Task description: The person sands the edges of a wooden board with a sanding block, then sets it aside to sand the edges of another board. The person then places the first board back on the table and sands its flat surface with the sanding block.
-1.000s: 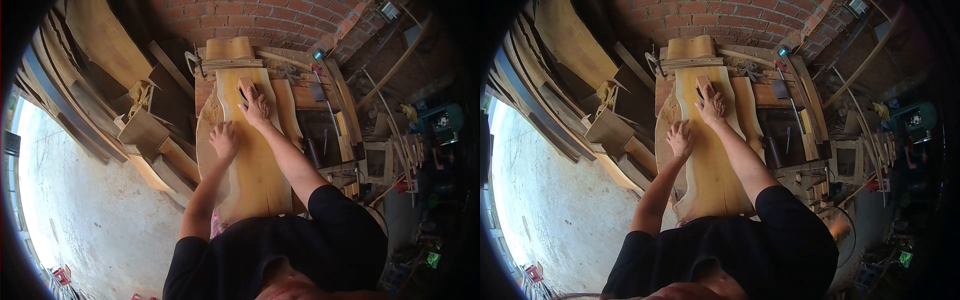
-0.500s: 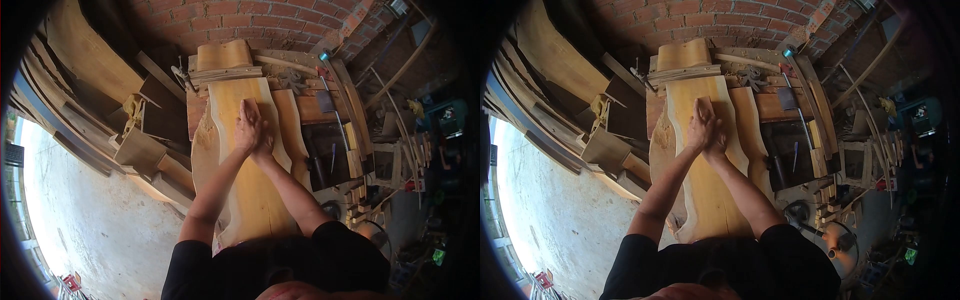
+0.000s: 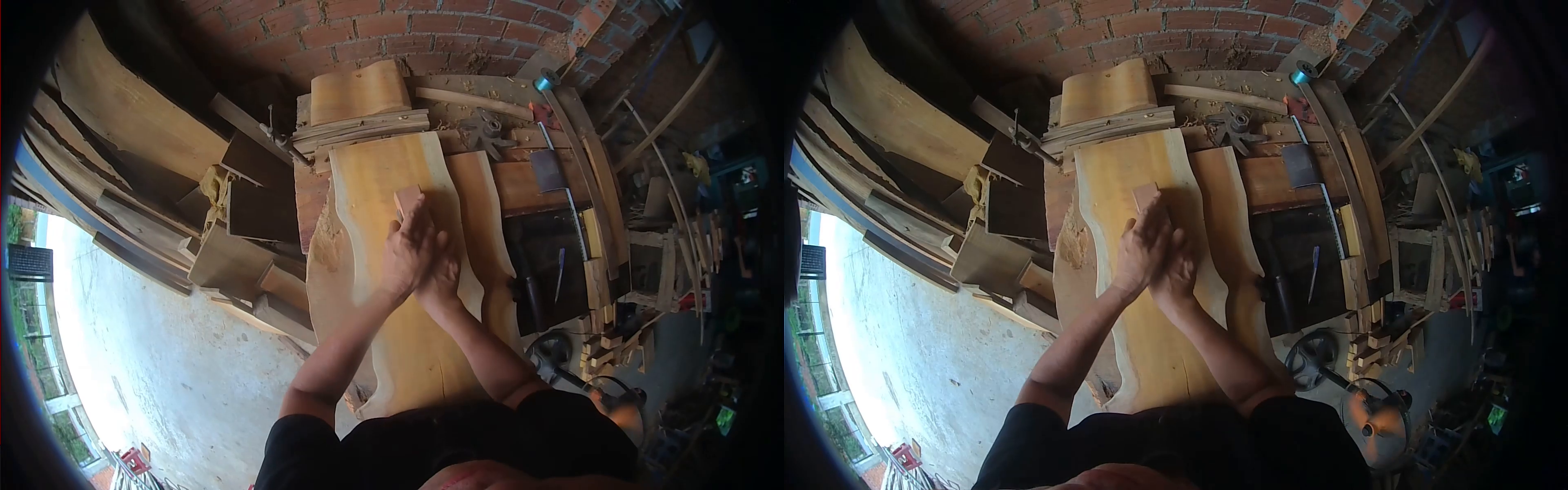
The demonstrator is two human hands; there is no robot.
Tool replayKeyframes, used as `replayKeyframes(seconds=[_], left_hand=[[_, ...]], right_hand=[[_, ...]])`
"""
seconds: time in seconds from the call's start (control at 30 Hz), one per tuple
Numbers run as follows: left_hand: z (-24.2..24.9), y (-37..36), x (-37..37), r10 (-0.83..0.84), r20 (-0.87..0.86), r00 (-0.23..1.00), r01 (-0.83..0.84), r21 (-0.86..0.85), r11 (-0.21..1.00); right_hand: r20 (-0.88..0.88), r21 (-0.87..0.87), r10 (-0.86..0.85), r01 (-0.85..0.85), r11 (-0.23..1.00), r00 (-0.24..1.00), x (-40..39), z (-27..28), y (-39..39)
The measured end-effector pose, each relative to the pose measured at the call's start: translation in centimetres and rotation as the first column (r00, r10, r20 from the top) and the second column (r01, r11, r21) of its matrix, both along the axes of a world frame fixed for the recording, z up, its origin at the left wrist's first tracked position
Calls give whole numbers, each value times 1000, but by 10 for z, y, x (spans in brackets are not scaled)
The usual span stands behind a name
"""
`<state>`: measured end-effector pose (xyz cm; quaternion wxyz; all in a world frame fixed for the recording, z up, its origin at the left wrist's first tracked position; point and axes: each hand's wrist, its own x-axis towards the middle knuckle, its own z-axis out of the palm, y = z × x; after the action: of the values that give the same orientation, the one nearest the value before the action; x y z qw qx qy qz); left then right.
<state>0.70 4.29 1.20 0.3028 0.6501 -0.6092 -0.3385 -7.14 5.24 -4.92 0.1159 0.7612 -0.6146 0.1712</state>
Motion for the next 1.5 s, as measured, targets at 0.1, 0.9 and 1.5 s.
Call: replayKeyframes(seconds=[0.1,0.9,1.5], left_hand=[[-21,-30,4,37,-141,989,-67,-211,975],[22,-163,35,185,-120,975,-185,15,983],[-14,-123,31,105,-118,987,-129,-213,968]], right_hand=[[-66,456,-74,96,885,995,9,38,-18],[272,325,-3,-89,942,962,35,46,-158],[237,265,-20,-45,963,971,26,34,-105]])
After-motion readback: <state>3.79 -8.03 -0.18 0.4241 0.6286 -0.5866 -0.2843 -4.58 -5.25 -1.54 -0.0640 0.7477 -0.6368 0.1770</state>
